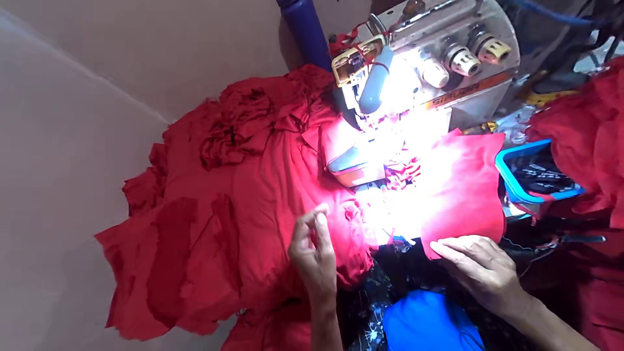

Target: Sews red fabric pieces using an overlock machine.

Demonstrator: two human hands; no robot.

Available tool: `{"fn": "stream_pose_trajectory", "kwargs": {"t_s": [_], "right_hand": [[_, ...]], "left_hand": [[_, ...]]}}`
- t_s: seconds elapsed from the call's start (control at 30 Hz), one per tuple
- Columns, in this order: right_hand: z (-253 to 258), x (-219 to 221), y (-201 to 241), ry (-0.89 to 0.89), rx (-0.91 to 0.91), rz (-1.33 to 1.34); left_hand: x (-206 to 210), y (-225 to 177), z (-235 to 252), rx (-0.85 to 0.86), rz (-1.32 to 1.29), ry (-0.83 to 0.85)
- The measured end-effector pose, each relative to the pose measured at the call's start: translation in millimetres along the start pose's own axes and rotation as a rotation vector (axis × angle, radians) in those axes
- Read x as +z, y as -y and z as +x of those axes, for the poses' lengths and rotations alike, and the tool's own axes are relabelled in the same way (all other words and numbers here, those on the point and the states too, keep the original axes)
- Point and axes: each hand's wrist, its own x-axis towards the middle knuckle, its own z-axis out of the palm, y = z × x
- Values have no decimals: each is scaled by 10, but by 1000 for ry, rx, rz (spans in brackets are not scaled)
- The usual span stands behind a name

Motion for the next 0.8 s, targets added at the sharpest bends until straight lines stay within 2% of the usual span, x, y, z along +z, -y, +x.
{"fn": "stream_pose_trajectory", "kwargs": {"t_s": [0.13, 0.3, 0.4, 0.47, 0.53, 0.63, 0.67, 0.73, 0.8], "right_hand": [[35, -157, 48, 63, 104, 102], [142, -176, 7, 104, 293, 302], [181, -248, -55, 236, 343, 428], [220, -352, -118, 305, 395, 576], [317, -441, -123, 267, 525, 615], [610, -535, -48, 76, 667, 353], [730, -578, -19, 14, 648, 298], [907, -686, 27, -76, 501, 277], [990, -769, 78, -101, 313, 271]], "left_hand": [[38, -166, -499, -84, -151, 112], [311, -321, -753, -136, -240, 257], [416, -366, -796, -62, -296, 348], [486, -348, -798, 47, -375, 440], [572, -337, -787, 120, -433, 535], [678, -343, -764, 151, -349, 663], [692, -366, -731, 164, -315, 685], [662, -472, -576, 135, -282, 769], [642, -632, -328, -60, -357, 842]]}}
